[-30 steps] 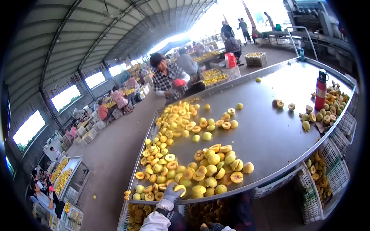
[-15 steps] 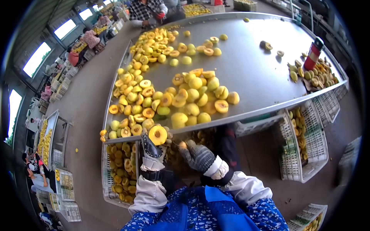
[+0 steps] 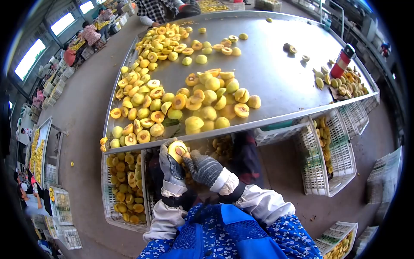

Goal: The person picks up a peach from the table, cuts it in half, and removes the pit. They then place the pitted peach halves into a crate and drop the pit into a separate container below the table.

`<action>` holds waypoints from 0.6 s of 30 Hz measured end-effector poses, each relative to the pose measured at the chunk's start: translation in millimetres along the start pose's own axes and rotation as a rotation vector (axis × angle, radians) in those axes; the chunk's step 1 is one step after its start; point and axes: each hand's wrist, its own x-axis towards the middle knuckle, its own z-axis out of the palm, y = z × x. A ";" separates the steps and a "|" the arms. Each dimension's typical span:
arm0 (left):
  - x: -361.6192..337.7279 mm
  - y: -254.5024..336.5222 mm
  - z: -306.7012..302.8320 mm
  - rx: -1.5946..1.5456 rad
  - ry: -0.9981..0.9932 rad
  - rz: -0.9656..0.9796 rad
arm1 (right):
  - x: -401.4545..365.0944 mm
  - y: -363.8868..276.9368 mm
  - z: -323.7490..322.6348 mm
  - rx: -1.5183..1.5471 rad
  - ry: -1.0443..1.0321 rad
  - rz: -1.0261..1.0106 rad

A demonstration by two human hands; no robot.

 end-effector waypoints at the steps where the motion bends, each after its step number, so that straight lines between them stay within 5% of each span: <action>1: -0.9 -5.4 -0.3 0.061 0.032 0.059 | -1.2 1.4 1.5 -0.009 0.013 -0.051; 18: -18.8 11.2 21.4 0.390 0.135 0.294 | -10.7 20.4 10.0 0.144 0.021 -0.247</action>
